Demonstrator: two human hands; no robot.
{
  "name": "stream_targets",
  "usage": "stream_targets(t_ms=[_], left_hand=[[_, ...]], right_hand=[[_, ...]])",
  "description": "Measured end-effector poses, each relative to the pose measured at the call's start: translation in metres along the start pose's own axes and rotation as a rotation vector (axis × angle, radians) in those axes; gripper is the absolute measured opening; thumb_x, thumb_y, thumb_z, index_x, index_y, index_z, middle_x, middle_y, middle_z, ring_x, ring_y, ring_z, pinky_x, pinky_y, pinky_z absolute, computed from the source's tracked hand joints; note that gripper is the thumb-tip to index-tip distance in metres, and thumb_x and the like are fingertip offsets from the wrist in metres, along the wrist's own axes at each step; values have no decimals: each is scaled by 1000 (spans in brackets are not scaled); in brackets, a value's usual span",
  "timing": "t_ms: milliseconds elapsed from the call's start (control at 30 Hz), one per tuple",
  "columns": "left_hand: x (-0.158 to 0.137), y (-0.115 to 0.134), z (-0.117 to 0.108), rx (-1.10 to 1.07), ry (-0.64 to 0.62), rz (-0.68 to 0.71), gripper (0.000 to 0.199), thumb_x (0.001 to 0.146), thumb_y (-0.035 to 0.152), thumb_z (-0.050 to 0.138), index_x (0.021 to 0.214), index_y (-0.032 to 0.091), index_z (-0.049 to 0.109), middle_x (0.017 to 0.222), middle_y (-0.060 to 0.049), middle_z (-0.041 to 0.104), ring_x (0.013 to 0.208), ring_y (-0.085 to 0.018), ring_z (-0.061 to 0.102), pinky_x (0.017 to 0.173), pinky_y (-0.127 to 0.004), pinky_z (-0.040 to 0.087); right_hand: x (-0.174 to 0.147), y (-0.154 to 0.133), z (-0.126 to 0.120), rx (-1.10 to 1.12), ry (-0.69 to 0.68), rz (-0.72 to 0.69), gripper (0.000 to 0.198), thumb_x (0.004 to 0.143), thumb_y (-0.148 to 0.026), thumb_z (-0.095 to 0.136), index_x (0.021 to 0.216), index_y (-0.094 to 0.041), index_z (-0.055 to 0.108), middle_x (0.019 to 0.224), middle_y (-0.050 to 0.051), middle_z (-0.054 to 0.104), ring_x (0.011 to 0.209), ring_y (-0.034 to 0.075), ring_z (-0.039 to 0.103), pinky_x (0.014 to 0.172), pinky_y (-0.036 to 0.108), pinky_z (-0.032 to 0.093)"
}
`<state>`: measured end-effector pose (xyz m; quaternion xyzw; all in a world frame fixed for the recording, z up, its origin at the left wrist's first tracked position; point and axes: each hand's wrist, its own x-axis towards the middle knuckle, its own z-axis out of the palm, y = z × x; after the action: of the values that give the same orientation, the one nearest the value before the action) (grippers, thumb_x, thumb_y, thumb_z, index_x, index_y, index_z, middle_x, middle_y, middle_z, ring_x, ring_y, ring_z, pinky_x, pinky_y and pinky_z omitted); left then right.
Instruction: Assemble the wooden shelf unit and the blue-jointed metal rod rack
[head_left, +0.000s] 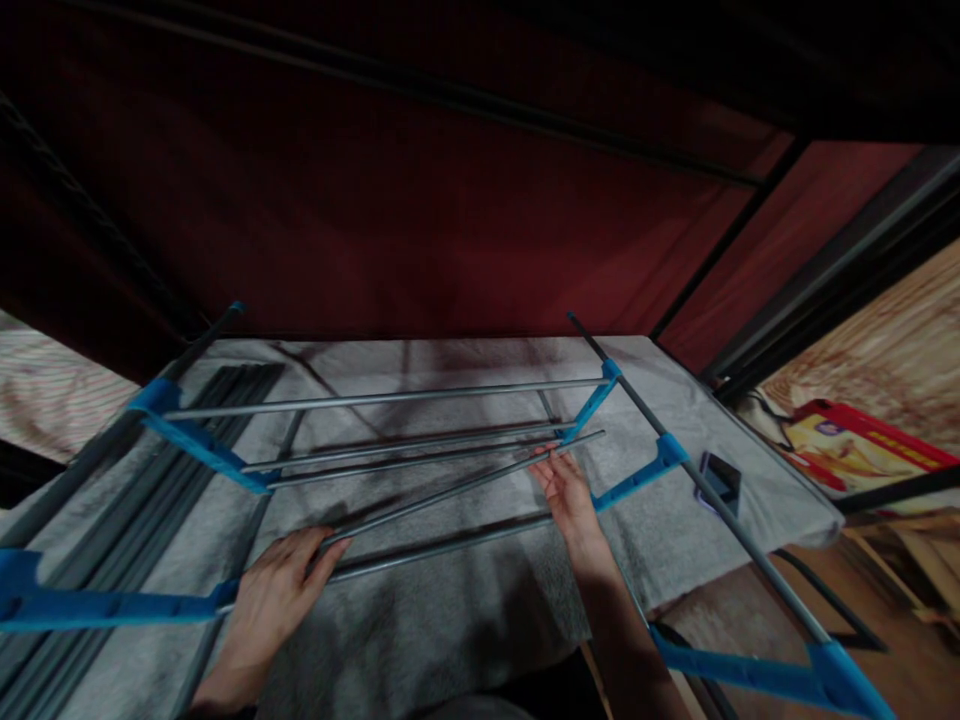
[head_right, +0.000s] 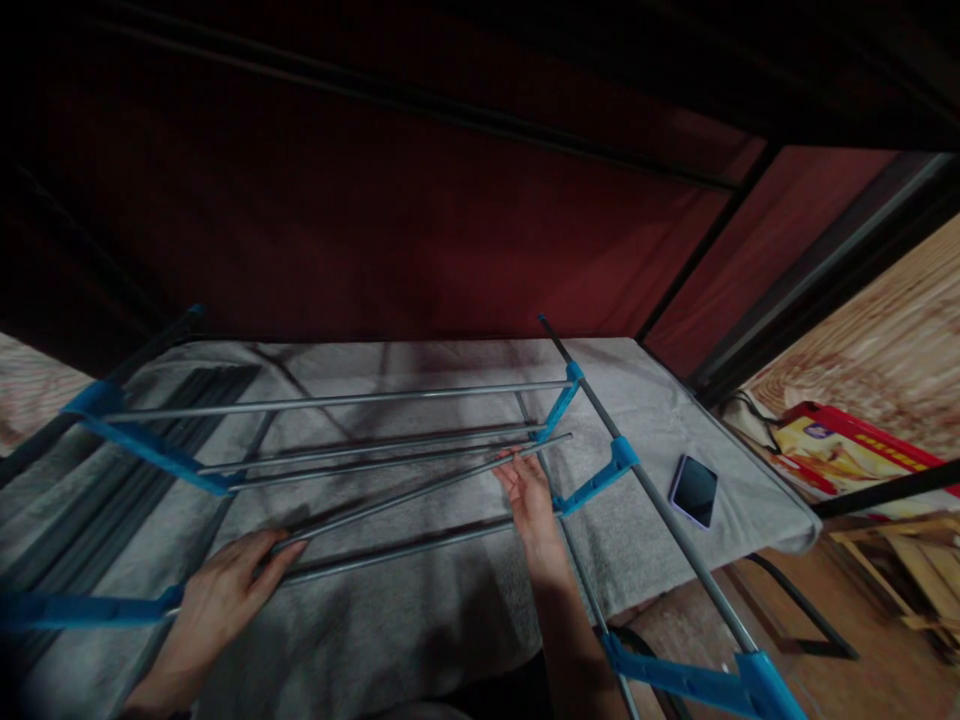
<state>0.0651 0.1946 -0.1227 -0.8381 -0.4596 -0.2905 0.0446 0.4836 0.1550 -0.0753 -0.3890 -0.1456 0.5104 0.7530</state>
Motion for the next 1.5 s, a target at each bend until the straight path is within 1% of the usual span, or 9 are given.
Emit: stream_targets(t_ms=[100,267,500,800,967,1133,1267,1400,1500], left_hand=[[0,0,1,1,-18,6,47,94,60,39,97,22,68,91,-6,74,83,-24,70,76,-35,53],[0,1,2,30,-10,20,46,95,57,40,100,20,68,95,-7,74,88,-24,70,79,-35,53],[0,-1,0,108,-39,177,35,100,35,36,101,24,69,96,-6,75,90,-25,68,81,-38,48],[8,13,-3,107,-16,114,41,99,49,37,91,21,65,85,-6,72,79,-24,67,75,-36,48],[0,4,6,88,-3,109,40,97,51,42,97,21,68,89,-7,73,81,-23,68,75,-35,49],[-7,-6,11,96,-63,149,36,99,44,40,103,26,71,96,-5,74,90,-23,68,81,-35,48],[-4,-2,9,135,-57,195,37,100,41,38,102,24,71,94,-6,74,89,-25,68,79,-37,48],[0,3,8,126,-17,149,39,99,45,40,95,19,68,89,-8,73,84,-25,68,78,-37,48],[0,4,8,85,-1,129,36,98,47,44,100,19,67,91,-7,73,83,-24,68,77,-35,48]], right_hand=[[1,4,-4,-18,19,-16,25,70,-27,85,89,-24,70,89,-2,74,84,14,71,82,28,59],[3,11,-11,-15,85,-32,24,69,-29,86,82,-23,67,87,-2,73,78,12,70,78,27,61],[1,15,-15,26,112,-26,25,68,-28,87,79,-23,66,84,-4,73,75,12,69,76,27,61],[1,19,-20,42,132,11,24,67,-25,87,79,-22,67,87,-4,73,78,13,70,78,29,61],[1,23,-25,44,176,23,27,65,-26,89,75,-22,64,78,-6,70,71,12,68,76,29,62],[3,24,-26,36,169,25,26,66,-27,88,75,-22,64,77,-6,69,71,12,67,75,29,61],[2,23,-24,47,158,30,23,68,-26,86,77,-22,66,80,-4,71,75,13,69,76,28,61],[1,22,-23,58,157,23,23,67,-22,85,82,-23,69,84,-3,72,78,14,69,76,28,60],[1,22,-23,51,168,11,23,66,-21,86,81,-23,68,85,-4,72,78,13,69,76,28,60]])
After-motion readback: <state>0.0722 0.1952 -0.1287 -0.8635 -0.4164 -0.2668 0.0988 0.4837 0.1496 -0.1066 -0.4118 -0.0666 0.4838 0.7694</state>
